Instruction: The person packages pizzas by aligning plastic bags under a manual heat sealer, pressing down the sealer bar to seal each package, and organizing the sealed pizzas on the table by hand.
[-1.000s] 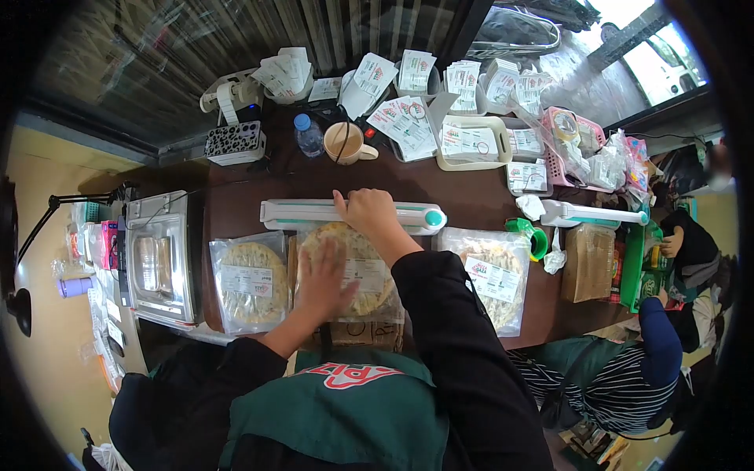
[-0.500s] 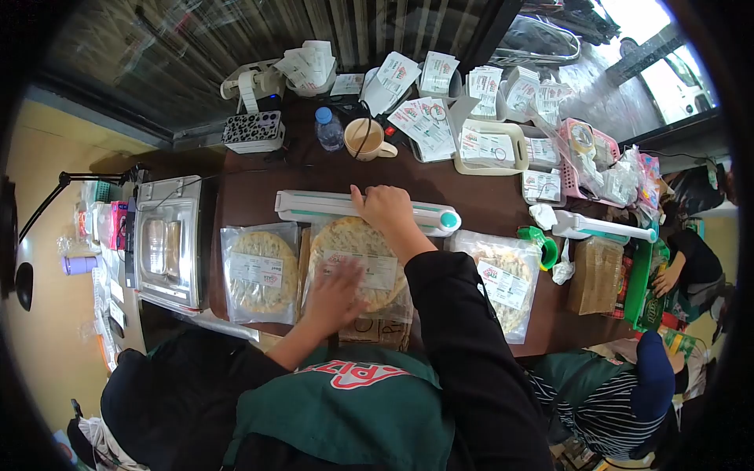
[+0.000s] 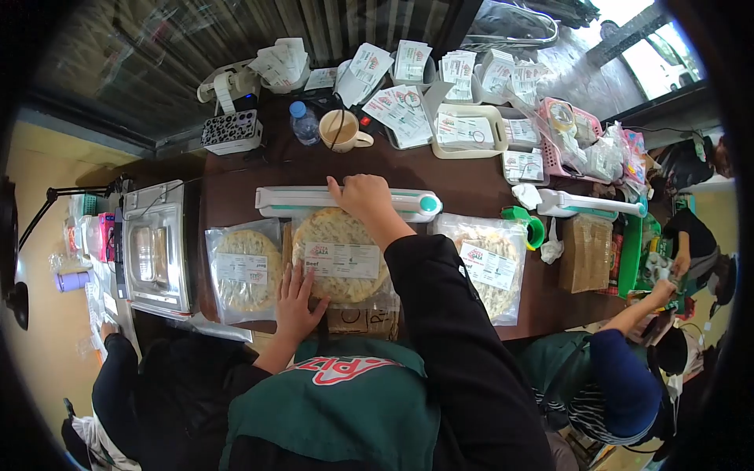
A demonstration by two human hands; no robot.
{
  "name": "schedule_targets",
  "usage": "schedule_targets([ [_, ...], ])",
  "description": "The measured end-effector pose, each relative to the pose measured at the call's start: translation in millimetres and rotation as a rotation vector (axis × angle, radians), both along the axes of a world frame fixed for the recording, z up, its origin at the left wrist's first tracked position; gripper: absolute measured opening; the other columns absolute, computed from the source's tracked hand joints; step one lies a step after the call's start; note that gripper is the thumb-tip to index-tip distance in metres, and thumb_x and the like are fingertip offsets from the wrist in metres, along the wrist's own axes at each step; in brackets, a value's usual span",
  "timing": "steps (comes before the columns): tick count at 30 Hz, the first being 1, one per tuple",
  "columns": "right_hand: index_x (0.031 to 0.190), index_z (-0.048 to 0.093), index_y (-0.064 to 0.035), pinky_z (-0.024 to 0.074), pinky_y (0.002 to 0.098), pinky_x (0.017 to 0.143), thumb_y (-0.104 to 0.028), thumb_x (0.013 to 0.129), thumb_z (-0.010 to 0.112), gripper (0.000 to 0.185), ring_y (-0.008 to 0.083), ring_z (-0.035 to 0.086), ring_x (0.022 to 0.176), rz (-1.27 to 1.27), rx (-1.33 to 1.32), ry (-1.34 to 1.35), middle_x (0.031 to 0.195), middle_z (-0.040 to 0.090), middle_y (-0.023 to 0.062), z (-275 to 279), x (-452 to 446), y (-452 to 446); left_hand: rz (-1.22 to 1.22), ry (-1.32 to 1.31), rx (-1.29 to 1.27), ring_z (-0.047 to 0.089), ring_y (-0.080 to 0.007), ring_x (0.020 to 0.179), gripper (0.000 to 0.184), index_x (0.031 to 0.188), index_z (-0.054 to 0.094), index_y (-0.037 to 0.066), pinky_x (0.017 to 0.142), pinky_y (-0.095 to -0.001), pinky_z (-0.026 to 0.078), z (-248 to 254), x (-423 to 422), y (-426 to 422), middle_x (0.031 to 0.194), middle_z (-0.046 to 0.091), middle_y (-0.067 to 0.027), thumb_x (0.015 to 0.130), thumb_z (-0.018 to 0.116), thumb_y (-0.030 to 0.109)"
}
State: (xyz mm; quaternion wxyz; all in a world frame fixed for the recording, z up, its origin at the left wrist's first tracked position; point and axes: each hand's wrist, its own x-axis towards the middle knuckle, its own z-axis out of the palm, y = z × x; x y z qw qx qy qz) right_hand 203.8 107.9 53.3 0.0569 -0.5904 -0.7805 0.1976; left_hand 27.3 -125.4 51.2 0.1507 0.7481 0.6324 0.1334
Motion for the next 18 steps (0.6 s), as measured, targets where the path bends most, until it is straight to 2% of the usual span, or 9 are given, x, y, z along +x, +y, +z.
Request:
schedule_targets([
  [14,0.075,0.073,-0.0054,0.0535,0.0438,0.069,-0.050,0.096,0.035,0.062,0.0345,0.067,0.071,0.013,-0.003,-0.051,0.070,0.068,0.0166,1.3,-1.0,1.3,0.018,-0.043,0.034,0.036,-0.0399,0.136,0.063,0.137,0.050,0.012,0.106,-0.0517,0.033,1.4,0.0,0.1,0.148,0.039,-0.0163,0.084,0.067,0.041],
  [18,0.076,0.073,-0.0037,0.0538,0.0430,0.071,-0.053,0.096,0.034,0.066,0.0336,0.069,0.076,0.013,-0.038,-0.054,0.075,0.069,0.0168,4.3,-2.3,1.5,0.012,-0.039,0.030,0.035,-0.0410,0.136,0.063,0.138,0.048,0.012,0.106,-0.0521,0.033,2.3,-1.0,-0.5,0.149,0.037,-0.0172,0.084,0.066,0.040],
])
